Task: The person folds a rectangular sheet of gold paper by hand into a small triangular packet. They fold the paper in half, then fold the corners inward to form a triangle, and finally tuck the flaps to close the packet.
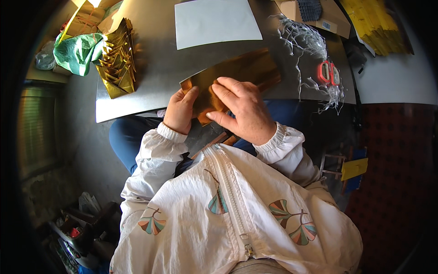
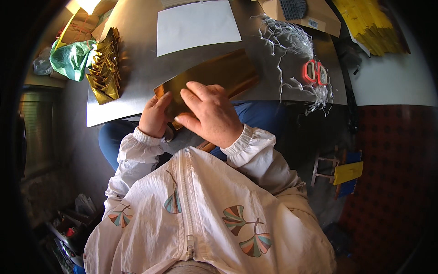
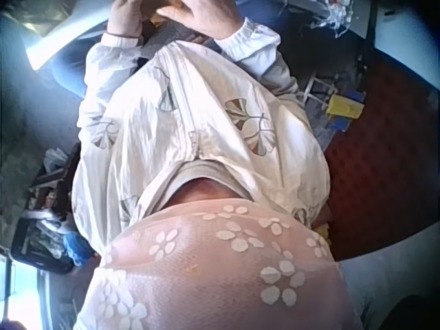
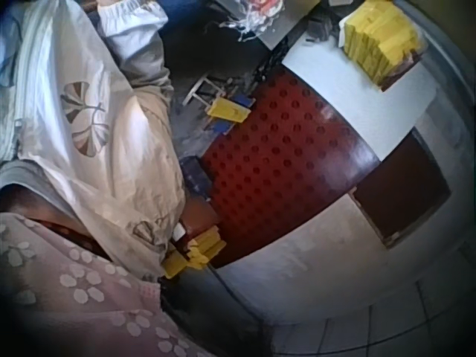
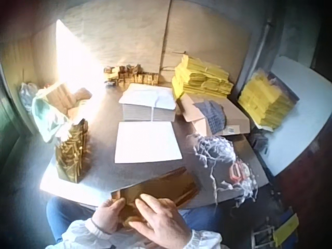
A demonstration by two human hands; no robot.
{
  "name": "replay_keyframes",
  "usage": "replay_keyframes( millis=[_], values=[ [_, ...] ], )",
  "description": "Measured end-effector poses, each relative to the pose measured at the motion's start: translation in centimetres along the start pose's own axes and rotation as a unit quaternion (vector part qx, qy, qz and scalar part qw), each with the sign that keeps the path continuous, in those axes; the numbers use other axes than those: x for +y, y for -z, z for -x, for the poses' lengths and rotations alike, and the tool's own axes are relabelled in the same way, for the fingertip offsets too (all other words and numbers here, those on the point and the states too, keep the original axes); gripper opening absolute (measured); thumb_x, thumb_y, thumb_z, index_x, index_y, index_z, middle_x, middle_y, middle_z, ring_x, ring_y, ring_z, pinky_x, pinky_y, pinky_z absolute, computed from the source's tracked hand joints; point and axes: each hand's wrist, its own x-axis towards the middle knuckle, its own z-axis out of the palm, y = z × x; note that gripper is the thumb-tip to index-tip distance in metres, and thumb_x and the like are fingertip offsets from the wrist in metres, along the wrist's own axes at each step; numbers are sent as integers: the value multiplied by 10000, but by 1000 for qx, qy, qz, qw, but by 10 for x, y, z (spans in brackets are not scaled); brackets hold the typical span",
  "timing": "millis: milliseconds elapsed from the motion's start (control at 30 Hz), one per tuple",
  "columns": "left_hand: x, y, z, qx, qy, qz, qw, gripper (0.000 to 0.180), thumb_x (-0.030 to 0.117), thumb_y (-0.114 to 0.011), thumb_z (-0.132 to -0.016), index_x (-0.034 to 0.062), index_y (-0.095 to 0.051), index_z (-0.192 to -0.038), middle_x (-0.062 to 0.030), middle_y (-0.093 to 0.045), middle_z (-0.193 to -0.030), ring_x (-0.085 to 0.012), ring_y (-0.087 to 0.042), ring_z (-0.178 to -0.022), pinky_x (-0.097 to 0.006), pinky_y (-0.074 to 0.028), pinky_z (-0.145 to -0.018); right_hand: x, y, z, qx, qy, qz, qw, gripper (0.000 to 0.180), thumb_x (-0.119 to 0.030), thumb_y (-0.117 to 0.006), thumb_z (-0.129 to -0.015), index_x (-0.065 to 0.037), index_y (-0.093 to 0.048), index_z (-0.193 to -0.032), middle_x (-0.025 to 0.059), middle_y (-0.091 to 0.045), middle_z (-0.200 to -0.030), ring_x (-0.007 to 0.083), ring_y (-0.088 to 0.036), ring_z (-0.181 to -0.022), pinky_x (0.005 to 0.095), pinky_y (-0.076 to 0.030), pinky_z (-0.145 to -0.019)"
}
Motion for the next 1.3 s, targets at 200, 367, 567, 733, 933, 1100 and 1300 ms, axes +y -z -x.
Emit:
replay_keyframes(
  millis=[200, 367, 567, 733, 933, 1100, 1300],
  values=[
    [-7, 34, -19, 100, -38, -236, 966, 226, 150, -603, -953, -44, -646, -1058, -1, -669, -879, -71, -594, -781, -236, -492, -711, 65, -19, 8, -43, -150, 176, 972, 488, -326, -668, -863, -49, -595, -1257, 158, -531, -1349, 318, -575, -1058, 457, -373, -1009],
    [-13, 30, -17, 108, -81, -199, 971, 224, 135, -632, -935, -51, -647, -1058, 6, -651, -853, -60, -557, -727, -220, -469, -679, 81, -34, 25, -29, -152, 168, 974, 478, -324, -626, -890, -57, -581, -1284, 166, -515, -1366, 349, -570, -1074, 481, -363, -1028],
    [5, 32, -9, 154, -34, -239, 958, 214, 211, -657, -930, 3, -658, -982, 36, -614, -777, -40, -560, -669, -214, -483, -551, 79, -32, 25, -17, -145, 162, 976, 458, -305, -611, -904, -51, -582, -1285, 171, -517, -1369, 348, -564, -1103, 500, -347, -1044],
    [7, 31, -10, 176, -41, -276, 944, 268, 266, -671, -919, -1, -685, -943, 24, -602, -716, -53, -563, -596, -217, -491, -512, 79, -29, 17, -40, -157, 161, 974, 411, -296, -617, -903, -42, -616, -1227, 172, -563, -1313, 336, -583, -1095, 493, -342, -1041],
    [14, 41, -10, 155, -93, -319, 930, 261, 223, -660, -935, -36, -683, -959, -10, -638, -754, -63, -556, -627, -212, -474, -555, 100, -22, 8, 56, -201, 81, 975, 424, -204, -683, -856, -3, -613, -1223, 205, -561, -1301, 354, -557, -1159, 413, -427, -1013],
    [19, 48, -15, 134, -110, -341, 924, 207, 164, -669, -931, -39, -681, -969, 5, -629, -756, -54, -532, -652, -197, -433, -594, 135, 2, -4, 89, -309, -45, 946, 433, -240, -739, -834, 49, -624, -1137, 181, -672, -1071, 313, -653, -985, 363, -523, -856],
    [20, 54, -20, 111, -126, -293, 941, 190, 143, -661, -940, -41, -676, -984, -2, -640, -788, -47, -534, -692, -191, -444, -630, 145, 24, -10, -43, -458, -338, 821, 352, -215, -676, -908, 2, -625, -1181, 11, -680, -995, 51, -563, -784, 194, -408, -631]
  ],
)
